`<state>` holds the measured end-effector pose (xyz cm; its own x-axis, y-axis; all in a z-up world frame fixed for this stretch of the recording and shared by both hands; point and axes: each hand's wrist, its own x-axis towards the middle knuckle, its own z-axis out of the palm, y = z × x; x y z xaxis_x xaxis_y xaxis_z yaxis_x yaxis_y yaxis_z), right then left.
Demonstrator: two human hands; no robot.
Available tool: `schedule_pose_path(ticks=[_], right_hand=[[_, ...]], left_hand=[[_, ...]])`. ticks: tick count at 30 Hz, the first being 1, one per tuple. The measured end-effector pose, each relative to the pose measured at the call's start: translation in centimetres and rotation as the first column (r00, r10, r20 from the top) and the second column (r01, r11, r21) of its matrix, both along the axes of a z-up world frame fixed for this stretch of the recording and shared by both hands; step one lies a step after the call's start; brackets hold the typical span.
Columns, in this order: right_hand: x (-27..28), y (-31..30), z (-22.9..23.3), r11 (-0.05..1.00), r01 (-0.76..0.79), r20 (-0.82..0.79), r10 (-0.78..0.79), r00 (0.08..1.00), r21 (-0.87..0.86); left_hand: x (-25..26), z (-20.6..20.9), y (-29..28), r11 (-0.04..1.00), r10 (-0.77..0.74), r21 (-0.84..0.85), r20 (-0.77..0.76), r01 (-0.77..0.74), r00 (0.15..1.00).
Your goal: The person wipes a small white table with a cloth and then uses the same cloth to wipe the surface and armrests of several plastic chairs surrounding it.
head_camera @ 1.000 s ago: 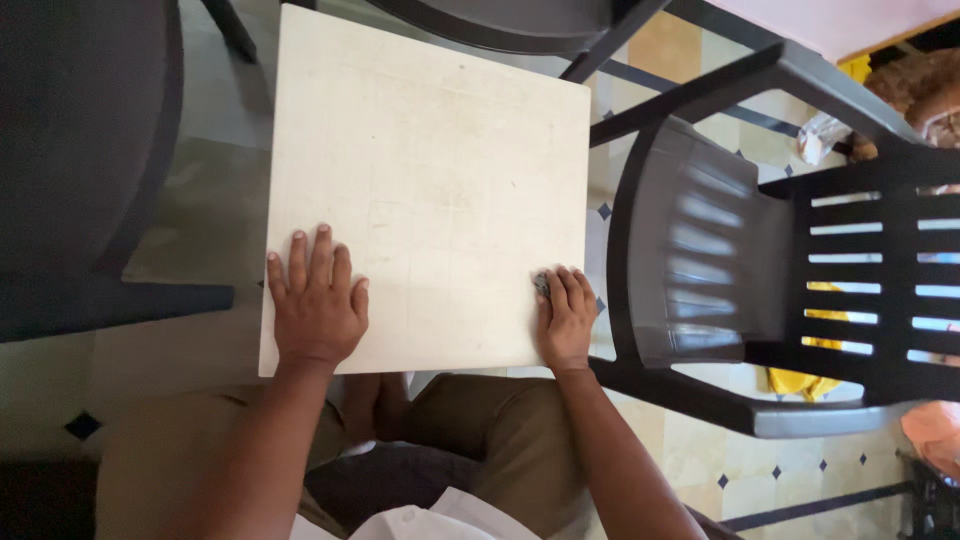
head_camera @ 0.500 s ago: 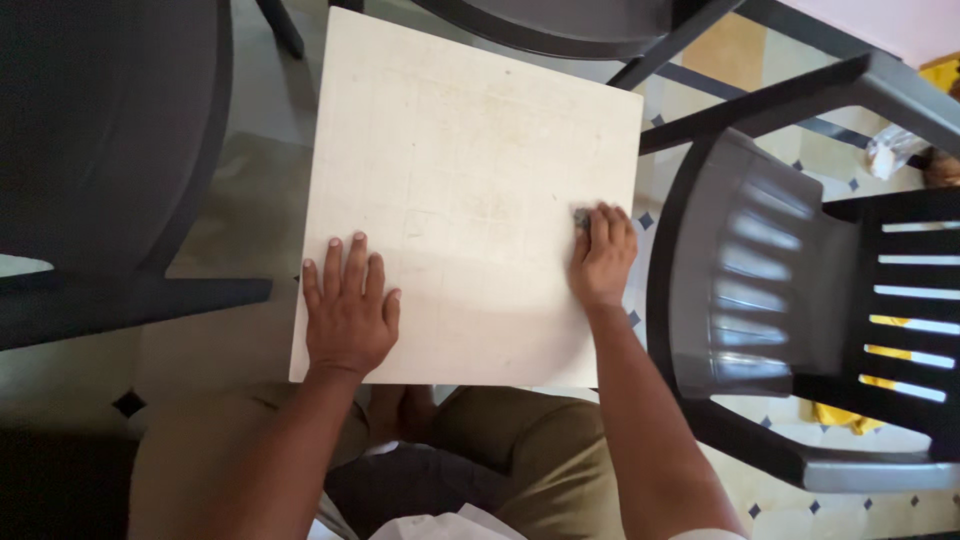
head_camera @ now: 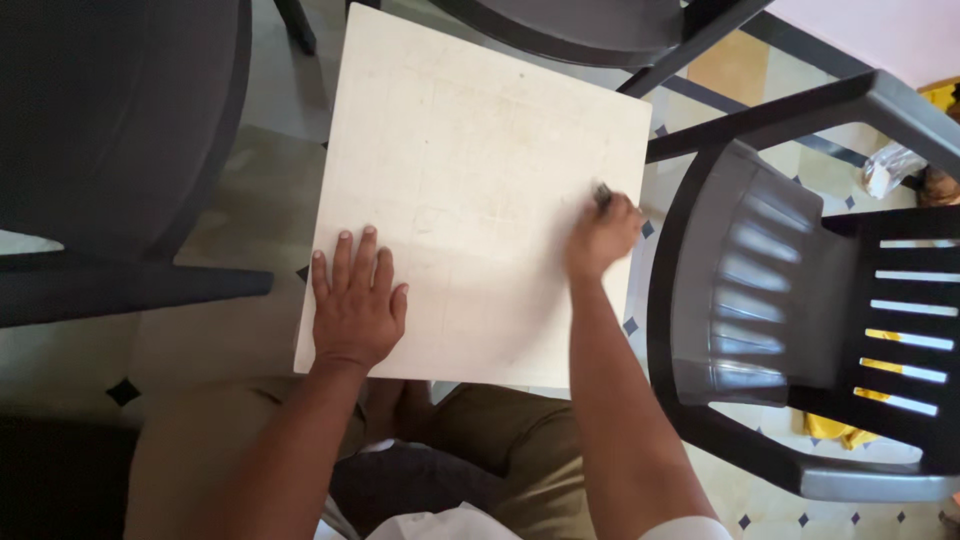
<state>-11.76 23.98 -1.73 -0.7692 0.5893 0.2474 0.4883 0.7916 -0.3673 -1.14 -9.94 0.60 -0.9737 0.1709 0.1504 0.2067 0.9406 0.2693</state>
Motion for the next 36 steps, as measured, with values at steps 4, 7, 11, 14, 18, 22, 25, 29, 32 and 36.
schedule_pose_path(ticks=[4, 7, 11, 14, 18, 22, 25, 29, 32, 36], right_hand=[[-0.6, -6.0, -0.1, 0.875, -0.460, -0.075, 0.474, 0.877, 0.150], [-0.6, -7.0, 0.8, 0.832, -0.520, -0.033, 0.535, 0.844, 0.195], [-0.7, -7.0, 1.2, 0.838, -0.517, -0.026, 0.529, 0.848, 0.172], [-0.9, -5.9, 0.5, 0.801, -0.573, -0.042, 0.588, 0.808, 0.175], [-3.1, 1.4, 0.2, 0.680, -0.728, 0.057, 0.726, 0.685, 0.092], [-5.2, 7.4, -0.7, 0.856, -0.461, 0.014, 0.471, 0.882, 0.236], [-5.5, 7.2, -1.8, 0.923, -0.315, -0.085, 0.340, 0.937, 0.219], [-5.3, 6.5, -2.1, 0.952, -0.257, -0.124, 0.279, 0.952, 0.167], [-5.4, 6.9, -2.5, 0.946, -0.255, -0.102, 0.279, 0.955, 0.201], [-6.0, 6.1, -3.3, 0.899, -0.282, 0.023, 0.291, 0.956, 0.336]], left_hand=[[0.0, 0.4, -0.1, 1.000, -0.002, -0.004, 0.017, 0.002, 1.000], [-0.3, 0.4, 0.1, 1.000, -0.008, -0.003, 0.063, 0.008, 0.998], [-0.2, 0.4, -0.1, 1.000, -0.006, -0.003, 0.054, 0.006, 0.999], [0.0, 0.4, -0.1, 1.000, -0.010, -0.014, 0.032, 0.010, 0.999], [-0.4, 0.4, 0.0, 1.000, -0.012, -0.015, 0.035, 0.012, 0.999], [-0.2, 0.6, -0.1, 1.000, -0.008, -0.010, -0.013, 0.008, 1.000], [-0.1, 0.9, 0.1, 1.000, -0.012, -0.023, 0.028, 0.012, 1.000], [-0.4, 0.9, -0.1, 1.000, -0.019, -0.018, 0.027, 0.019, 0.999], [-0.5, 0.8, 0.0, 1.000, -0.019, -0.008, 0.009, 0.019, 1.000], [-0.2, 0.6, -0.1, 1.000, -0.013, 0.001, -0.012, 0.013, 1.000]])
